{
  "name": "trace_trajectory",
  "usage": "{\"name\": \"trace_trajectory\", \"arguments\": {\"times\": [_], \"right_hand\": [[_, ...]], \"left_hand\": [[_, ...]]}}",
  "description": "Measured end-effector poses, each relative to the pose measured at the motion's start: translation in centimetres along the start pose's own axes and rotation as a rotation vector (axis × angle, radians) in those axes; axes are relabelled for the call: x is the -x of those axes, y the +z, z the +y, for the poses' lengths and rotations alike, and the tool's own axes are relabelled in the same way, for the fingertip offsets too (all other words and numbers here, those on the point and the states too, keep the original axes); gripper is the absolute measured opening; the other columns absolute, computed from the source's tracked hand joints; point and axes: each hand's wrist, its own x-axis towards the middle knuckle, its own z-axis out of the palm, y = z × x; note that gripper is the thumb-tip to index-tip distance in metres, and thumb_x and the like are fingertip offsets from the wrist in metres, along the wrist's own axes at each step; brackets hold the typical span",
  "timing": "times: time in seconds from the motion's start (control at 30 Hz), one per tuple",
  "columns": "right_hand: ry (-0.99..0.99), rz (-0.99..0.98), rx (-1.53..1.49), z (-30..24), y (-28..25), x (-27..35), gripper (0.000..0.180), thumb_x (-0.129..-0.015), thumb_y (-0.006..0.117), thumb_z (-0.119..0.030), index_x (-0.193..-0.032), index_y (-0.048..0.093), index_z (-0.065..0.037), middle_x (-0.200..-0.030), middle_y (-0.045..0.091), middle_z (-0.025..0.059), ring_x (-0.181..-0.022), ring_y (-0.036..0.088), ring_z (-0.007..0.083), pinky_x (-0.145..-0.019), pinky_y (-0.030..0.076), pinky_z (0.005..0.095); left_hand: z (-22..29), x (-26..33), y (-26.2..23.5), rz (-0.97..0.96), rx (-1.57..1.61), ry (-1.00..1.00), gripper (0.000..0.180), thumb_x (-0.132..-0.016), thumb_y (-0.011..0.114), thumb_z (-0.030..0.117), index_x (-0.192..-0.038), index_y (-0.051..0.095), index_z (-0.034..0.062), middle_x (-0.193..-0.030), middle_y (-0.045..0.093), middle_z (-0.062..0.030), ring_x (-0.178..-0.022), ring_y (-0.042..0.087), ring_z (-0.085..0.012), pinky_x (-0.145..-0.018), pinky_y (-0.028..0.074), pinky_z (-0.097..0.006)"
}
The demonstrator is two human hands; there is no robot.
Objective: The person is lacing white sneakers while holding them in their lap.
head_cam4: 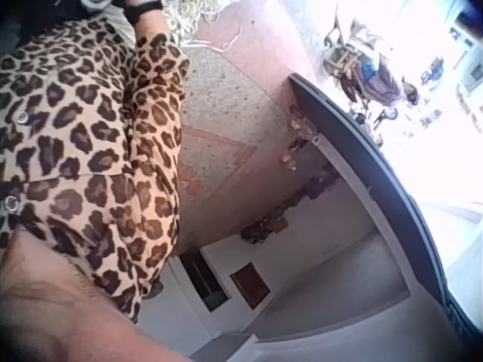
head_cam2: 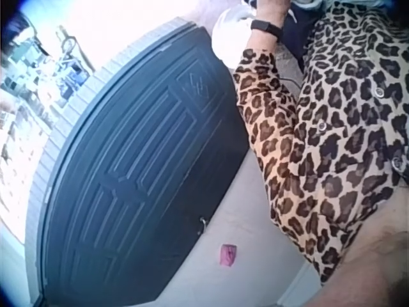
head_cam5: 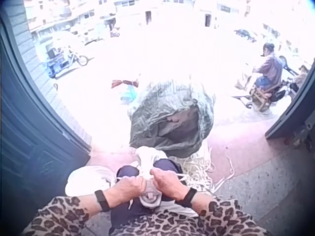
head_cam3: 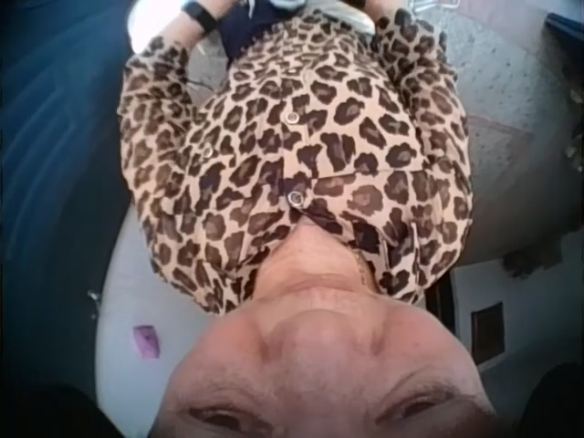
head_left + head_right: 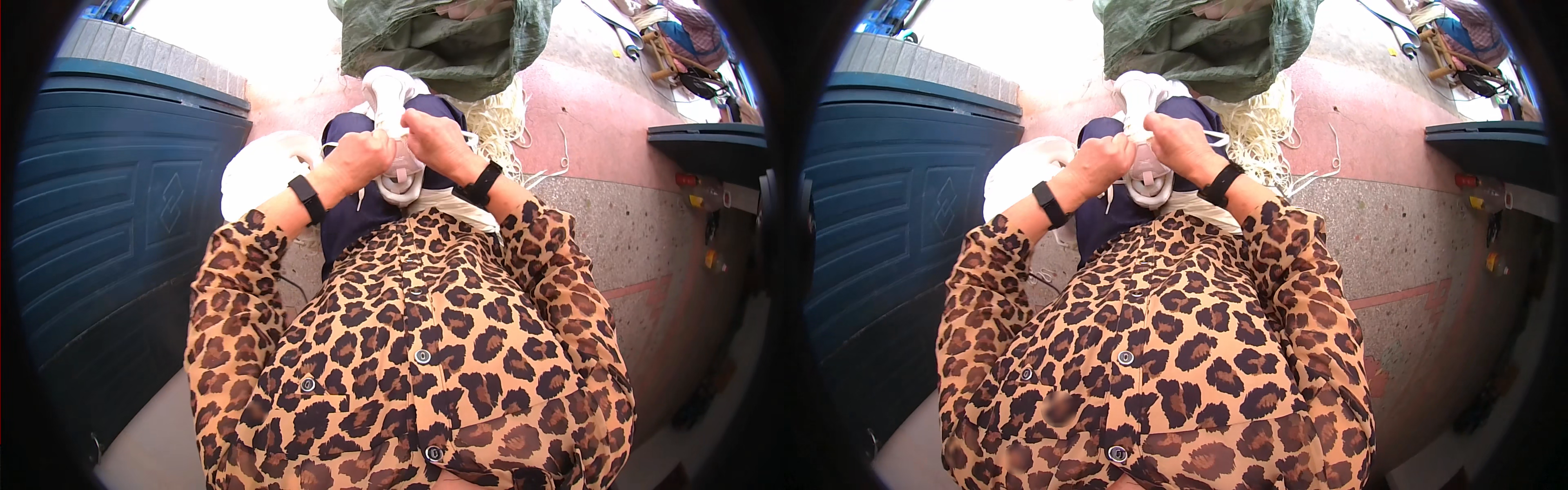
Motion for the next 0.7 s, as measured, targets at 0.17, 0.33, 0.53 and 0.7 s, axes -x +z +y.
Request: {"name": "trace_trajectory", "arguments": {"times": [0.17,0.33,0.53,0.7], "right_hand": [[0.439,0.008,-0.054,-0.8,-1.8,-0.7,0.031,-0.076,0.058,-0.018,-0.101,0.048,-0.003,-0.071,0.059,0.0201,-0.071,0.060,0.0329,-0.063,0.046,0.0423],[0.505,-0.158,-0.377,-1.4,-2.5,0.2,0.020,-0.074,0.055,-0.018,-0.076,0.063,0.000,-0.068,0.060,0.0197,-0.067,0.061,0.0304,-0.065,0.047,0.0356],[0.419,-0.302,-0.443,-3.9,0.4,0.9,0.025,-0.080,0.042,-0.015,-0.082,0.061,0.001,-0.073,0.060,0.0222,-0.074,0.059,0.0357,-0.069,0.045,0.0415],[0.433,-0.288,-0.199,-5.2,1.2,0.2,0.022,-0.080,0.043,-0.013,-0.084,0.059,0.000,-0.078,0.059,0.0227,-0.077,0.058,0.0377,-0.070,0.046,0.0441]], "left_hand": [[-1.7,2.9,-1.7,0.016,-0.101,0.031,0.004,-0.069,0.051,0.009,-0.067,0.048,0.0069,-0.064,0.047,-0.0059,-0.051,0.054,-0.0144,-0.042,0.043,-0.025],[-0.5,2.7,-1.2,-0.015,0.021,-0.163,0.007,-0.072,0.050,0.005,-0.075,0.044,0.0045,-0.070,0.049,-0.0104,-0.051,0.057,-0.0208,-0.043,0.046,-0.030],[0.0,2.3,0.1,0.013,0.244,-0.511,0.017,-0.075,0.050,0.004,-0.092,0.048,0.0020,-0.074,0.053,-0.0135,-0.062,0.058,-0.0303,-0.053,0.048,-0.037],[0.9,2.5,1.8,0.083,0.456,-0.681,0.011,-0.079,0.047,0.009,-0.085,0.052,0.0013,-0.075,0.056,-0.0172,-0.069,0.057,-0.0363,-0.062,0.047,-0.043]]}}
